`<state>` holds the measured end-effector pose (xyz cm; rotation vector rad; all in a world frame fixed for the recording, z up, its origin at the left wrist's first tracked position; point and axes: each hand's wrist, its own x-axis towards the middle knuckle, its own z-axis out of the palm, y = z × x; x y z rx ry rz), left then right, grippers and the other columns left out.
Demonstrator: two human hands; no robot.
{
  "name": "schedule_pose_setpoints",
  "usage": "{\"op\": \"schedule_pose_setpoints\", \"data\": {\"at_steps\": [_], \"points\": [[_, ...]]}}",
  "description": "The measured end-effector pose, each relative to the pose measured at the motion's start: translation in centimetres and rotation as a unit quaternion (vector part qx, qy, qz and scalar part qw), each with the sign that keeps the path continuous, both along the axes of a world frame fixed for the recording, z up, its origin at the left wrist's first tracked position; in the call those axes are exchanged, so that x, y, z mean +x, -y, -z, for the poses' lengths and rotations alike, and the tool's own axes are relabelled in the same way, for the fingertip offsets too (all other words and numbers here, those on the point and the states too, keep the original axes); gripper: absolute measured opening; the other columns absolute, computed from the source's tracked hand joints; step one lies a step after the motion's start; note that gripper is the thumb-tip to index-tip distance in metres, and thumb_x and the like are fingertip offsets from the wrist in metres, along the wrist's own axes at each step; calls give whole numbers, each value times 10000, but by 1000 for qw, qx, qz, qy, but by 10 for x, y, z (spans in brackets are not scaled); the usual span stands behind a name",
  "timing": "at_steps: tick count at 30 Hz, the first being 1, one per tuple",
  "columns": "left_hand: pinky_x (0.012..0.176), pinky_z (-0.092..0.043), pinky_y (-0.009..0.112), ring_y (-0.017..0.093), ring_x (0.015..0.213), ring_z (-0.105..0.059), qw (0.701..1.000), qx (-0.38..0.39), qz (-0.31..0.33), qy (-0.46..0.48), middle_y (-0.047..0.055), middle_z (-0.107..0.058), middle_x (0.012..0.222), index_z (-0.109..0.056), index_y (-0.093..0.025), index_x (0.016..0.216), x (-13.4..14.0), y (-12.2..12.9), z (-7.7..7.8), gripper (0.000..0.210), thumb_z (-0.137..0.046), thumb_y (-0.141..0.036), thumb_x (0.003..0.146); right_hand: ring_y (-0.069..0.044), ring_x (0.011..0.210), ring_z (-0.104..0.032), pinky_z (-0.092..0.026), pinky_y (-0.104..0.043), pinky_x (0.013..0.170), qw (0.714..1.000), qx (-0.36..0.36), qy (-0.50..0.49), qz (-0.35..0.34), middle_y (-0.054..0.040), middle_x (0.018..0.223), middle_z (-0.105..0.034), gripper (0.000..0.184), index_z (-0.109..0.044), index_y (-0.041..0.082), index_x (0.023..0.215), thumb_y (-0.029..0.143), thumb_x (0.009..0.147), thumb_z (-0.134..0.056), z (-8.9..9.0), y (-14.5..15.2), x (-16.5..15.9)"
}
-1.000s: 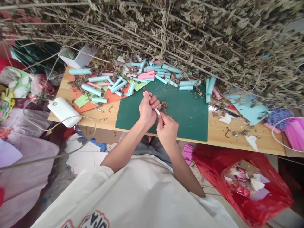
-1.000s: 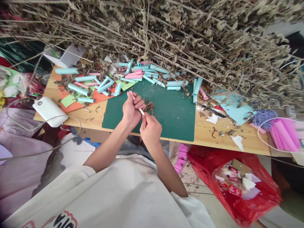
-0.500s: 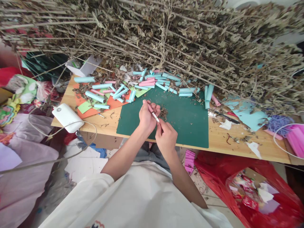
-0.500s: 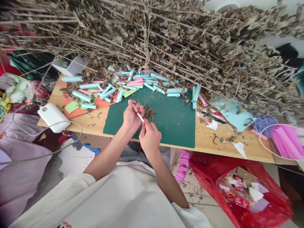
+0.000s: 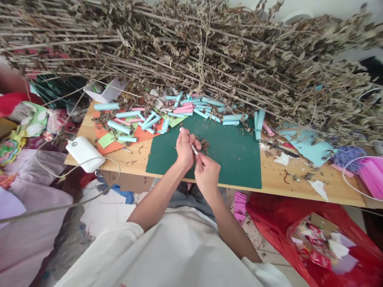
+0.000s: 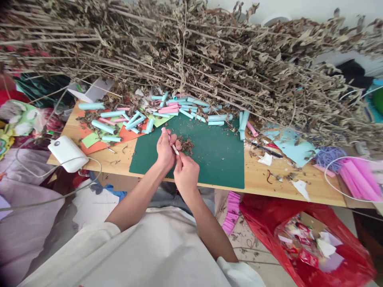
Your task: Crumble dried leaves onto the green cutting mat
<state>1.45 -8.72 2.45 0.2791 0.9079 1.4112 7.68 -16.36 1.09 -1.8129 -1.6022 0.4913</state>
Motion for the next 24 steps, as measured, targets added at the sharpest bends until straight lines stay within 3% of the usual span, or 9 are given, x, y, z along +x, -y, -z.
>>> {"op": "schedule_pose_setpoints", "data": {"at_steps": [3,5,9,12,14,19,22,24], "points": [[399,-318,187,60,366,-408,1000,9,-4,6,-105,-299,505,-416,-219,792,1,-1,2,414,-532,-605,883,-154,597,-575,-370,-255,553,993,17,109,32,-96,783,-692,388,-704,151,1173,291,965,-408,7,2,-5],[392,-306,188,57,358,-396,1000,14,6,5,-106,-296,503,-405,-217,782,0,-1,4,419,-532,-603,884,-144,579,-553,-357,-254,541,992,12,117,35,-96,777,-681,385,-702,149,1173,290,963,-412,11,3,-7],[381,-279,187,56,350,-388,999,18,39,-7,-105,-277,491,-400,-214,759,-4,-1,8,420,-544,-588,885,-140,606,-544,-394,-244,585,998,-4,-60,9,-56,719,-673,364,-738,157,1072,290,956,-420,12,0,-5],[375,-264,188,52,346,-380,999,13,48,2,-102,-273,493,-400,-208,734,-5,-2,7,417,-566,-562,883,-124,505,-454,-356,-237,507,977,-54,-208,0,-2,566,-584,411,-758,140,986,392,955,-434,13,-3,-3],[381,-278,187,55,351,-389,999,-2,48,9,-100,-273,494,-402,-208,727,-5,-1,5,414,-577,-551,880,-125,502,-446,-351,-236,500,976,-60,-211,6,-4,557,-571,420,-759,136,994,401,951,-435,14,-2,-5],[382,-270,183,57,362,-393,999,-14,49,7,-95,-282,498,-402,-209,728,-1,1,2,415,-557,-560,888,-155,635,-550,-395,-252,587,996,2,-31,79,-100,779,-675,372,-732,146,1104,283,908,-447,14,5,-12],[374,-249,184,51,347,-351,999,0,50,-7,-96,-274,492,-393,-207,715,-2,2,6,423,-542,-560,897,-140,582,-526,-393,-244,560,990,-28,-132,49,-59,680,-650,364,-755,142,987,332,919,-452,13,4,-8],[369,-238,187,50,342,-339,998,10,55,-19,-97,-268,490,-391,-207,712,-3,2,8,424,-535,-558,901,-111,466,-424,-351,-238,485,970,-77,-231,20,-7,539,-565,410,-754,131,856,404,926,-456,11,2,-5]]}}
